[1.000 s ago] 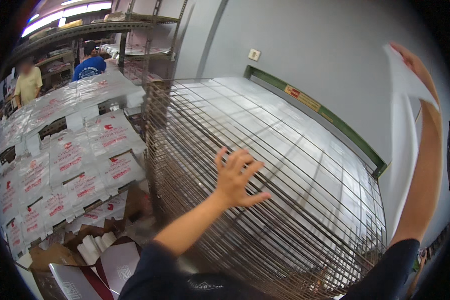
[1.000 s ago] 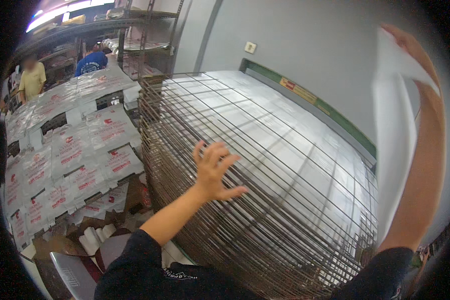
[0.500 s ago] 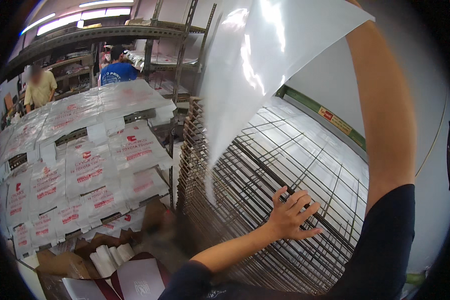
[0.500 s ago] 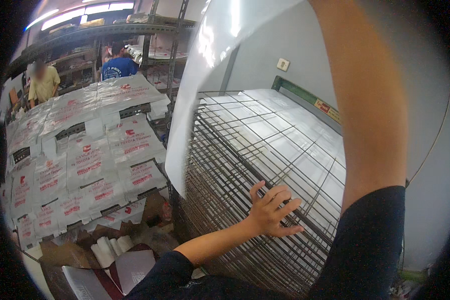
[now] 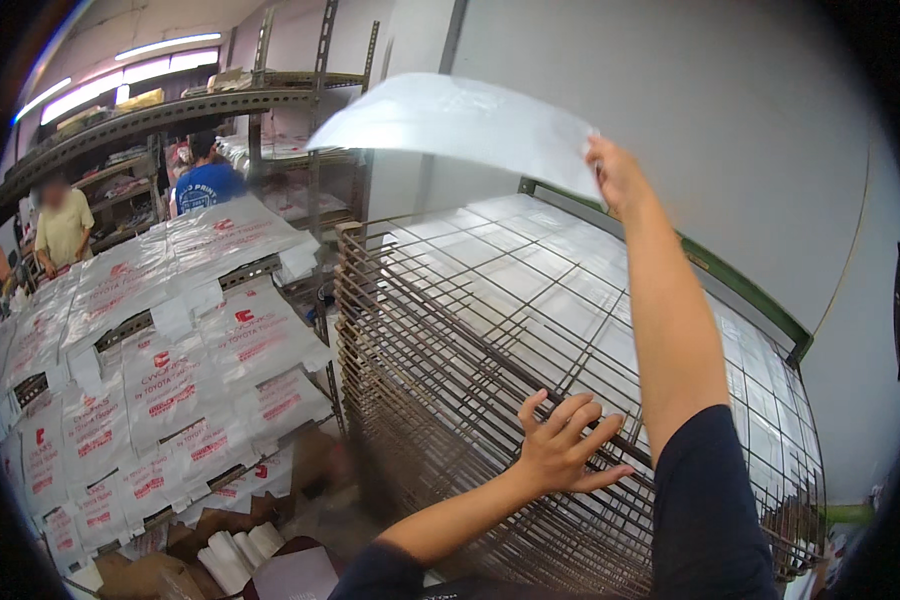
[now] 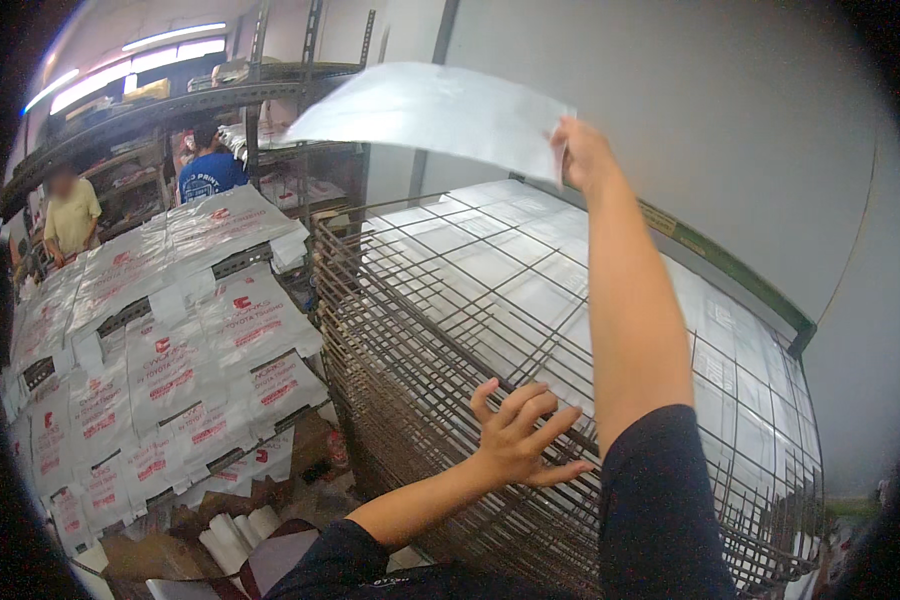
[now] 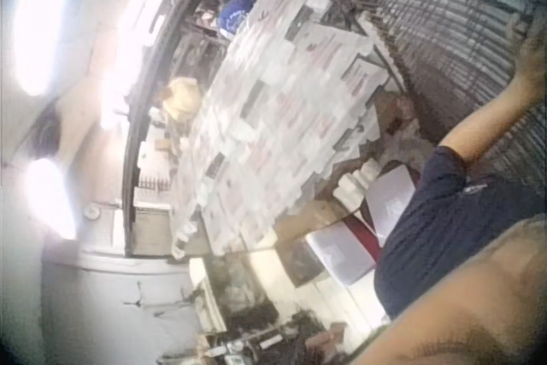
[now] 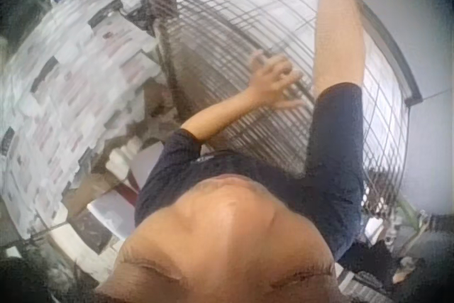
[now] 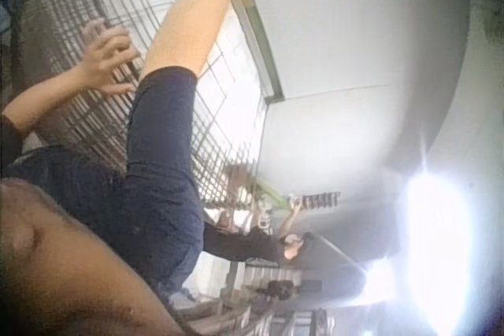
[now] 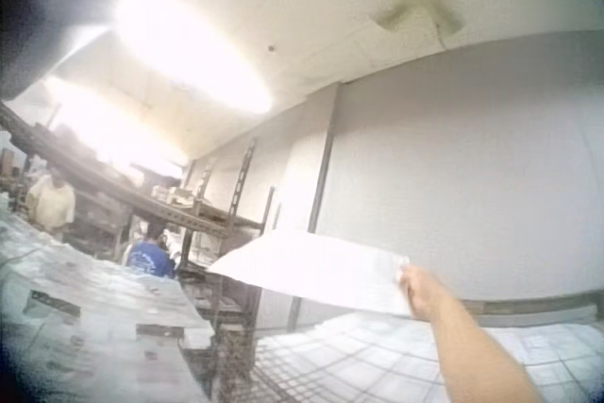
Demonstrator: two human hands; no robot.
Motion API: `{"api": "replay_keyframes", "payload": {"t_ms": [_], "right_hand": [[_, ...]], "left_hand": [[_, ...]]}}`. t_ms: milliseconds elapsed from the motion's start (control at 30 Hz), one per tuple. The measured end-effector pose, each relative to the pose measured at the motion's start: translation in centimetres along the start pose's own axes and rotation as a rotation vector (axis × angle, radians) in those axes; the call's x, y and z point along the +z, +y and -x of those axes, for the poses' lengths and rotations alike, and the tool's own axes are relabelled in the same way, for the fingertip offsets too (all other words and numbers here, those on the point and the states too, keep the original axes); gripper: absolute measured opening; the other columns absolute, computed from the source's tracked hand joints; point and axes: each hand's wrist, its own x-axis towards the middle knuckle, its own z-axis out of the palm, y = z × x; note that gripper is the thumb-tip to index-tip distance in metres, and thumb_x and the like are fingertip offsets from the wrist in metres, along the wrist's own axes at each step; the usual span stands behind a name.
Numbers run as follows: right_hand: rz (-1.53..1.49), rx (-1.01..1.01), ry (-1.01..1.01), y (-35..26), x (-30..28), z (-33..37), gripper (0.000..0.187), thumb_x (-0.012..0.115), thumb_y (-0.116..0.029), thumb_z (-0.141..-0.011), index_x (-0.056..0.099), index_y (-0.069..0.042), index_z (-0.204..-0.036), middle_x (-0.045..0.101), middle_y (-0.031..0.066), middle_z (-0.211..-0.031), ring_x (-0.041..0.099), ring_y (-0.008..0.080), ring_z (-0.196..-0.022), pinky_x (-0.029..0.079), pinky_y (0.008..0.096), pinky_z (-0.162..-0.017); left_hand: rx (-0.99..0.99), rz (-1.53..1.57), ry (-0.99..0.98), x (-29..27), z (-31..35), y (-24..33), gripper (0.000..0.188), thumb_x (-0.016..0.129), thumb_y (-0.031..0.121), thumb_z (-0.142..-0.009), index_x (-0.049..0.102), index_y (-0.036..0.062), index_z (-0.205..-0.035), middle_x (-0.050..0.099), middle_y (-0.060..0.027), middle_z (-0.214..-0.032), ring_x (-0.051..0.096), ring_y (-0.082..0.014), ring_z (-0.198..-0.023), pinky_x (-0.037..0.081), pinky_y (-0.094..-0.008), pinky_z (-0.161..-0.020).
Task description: The person repeatedly picks up white sheets from a table and places them into a metal wire rack. The person handles the sheets one by one, inserting them into the slots of the rack. Another person is visible in the background working at a separate station.
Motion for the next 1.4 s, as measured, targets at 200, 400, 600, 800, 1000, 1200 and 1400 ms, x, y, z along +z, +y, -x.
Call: {"api": "replay_keyframes", "payload": {"t_ms": [200, 400, 600, 800, 1000, 1200, 1400], "right_hand": [[0.024, 0.278, 0.076, 9.9, -3.7, 3.8, 0.039, 0.053, 0.006, -0.071, 0.048, 0.002, -0.109, 0.051, 0.0093, -0.093, 0.054, 0.0162, -0.073, 0.049, 0.0288, -0.063], [0.228, 0.527, 0.124, 11.7, -3.9, 6.8, 0.014, 0.053, 0.008, -0.071, 0.051, 0.001, -0.083, 0.05, 0.01, -0.08, 0.054, 0.0198, -0.066, 0.052, 0.0335, -0.059], [0.298, 0.584, 0.169, 11.0, -3.1, 7.7, 0.019, 0.054, 0.01, -0.071, 0.049, 0.005, -0.088, 0.05, 0.014, -0.084, 0.057, 0.0225, -0.071, 0.054, 0.033, -0.058], [0.225, 0.579, 0.177, 10.4, -2.1, 8.3, 0.037, 0.052, 0.015, -0.067, 0.042, 0.011, -0.103, 0.049, 0.0193, -0.096, 0.06, 0.0282, -0.075, 0.056, 0.0341, -0.057], [0.551, 0.512, 0.195, 12.4, -3.3, 7.0, 0.023, 0.06, 0.011, -0.067, 0.052, 0.01, -0.089, 0.058, 0.0189, -0.084, 0.063, 0.0267, -0.066, 0.055, 0.0326, -0.051], [0.893, 0.441, 0.26, 11.1, -0.7, 8.3, 0.015, 0.065, 0.0, -0.065, 0.059, 0.008, -0.078, 0.064, 0.0167, -0.072, 0.063, 0.0204, -0.055, 0.051, 0.0286, -0.046], [0.968, 0.48, 0.227, 11.2, -2.5, 8.3, 0.009, 0.064, -0.004, -0.068, 0.062, 0.004, -0.07, 0.064, 0.0136, -0.065, 0.063, 0.0183, -0.054, 0.05, 0.027, -0.045]], "left_hand": [[0.018, -0.037, -0.027, -0.3, 0.4, -0.6, 0.048, 0.054, 0.06, -0.071, 0.06, 0.0171, -0.092, 0.051, -0.0016, -0.093, 0.05, -0.0163, -0.1, 0.016, -0.0501, -0.093], [0.025, -0.022, -0.053, 0.0, 0.9, -0.7, 0.047, 0.055, 0.058, -0.07, 0.06, 0.0154, -0.09, 0.052, -0.0018, -0.091, 0.052, -0.0174, -0.097, 0.016, -0.0514, -0.092], [0.049, -0.048, -0.045, 0.2, 1.0, -0.8, 0.053, 0.049, 0.064, -0.071, 0.058, 0.0132, -0.085, 0.052, -0.0029, -0.084, 0.053, -0.0212, -0.094, 0.015, -0.0517, -0.093], [0.063, -0.059, -0.045, 0.1, 1.1, -0.9, 0.052, 0.052, 0.063, -0.068, 0.058, 0.0137, -0.083, 0.052, -0.0027, -0.084, 0.054, -0.0215, -0.092, 0.015, -0.0507, -0.093], [0.055, -0.031, -0.061, 0.4, 0.9, -0.3, 0.045, 0.055, 0.057, -0.067, 0.059, 0.0153, -0.083, 0.052, -0.0018, -0.085, 0.053, -0.0195, -0.093, 0.016, -0.0496, -0.093], [0.076, -0.089, -0.064, -0.1, 1.1, -1.1, 0.048, 0.054, 0.059, -0.066, 0.058, 0.0124, -0.08, 0.053, -0.0034, -0.084, 0.052, -0.021, -0.093, 0.017, -0.0501, -0.094], [0.103, -0.063, -0.04, 0.7, 1.3, -1.2, 0.054, 0.049, 0.063, -0.067, 0.058, 0.01, -0.078, 0.053, -0.0047, -0.082, 0.051, -0.0219, -0.093, 0.016, -0.0506, -0.093]]}}
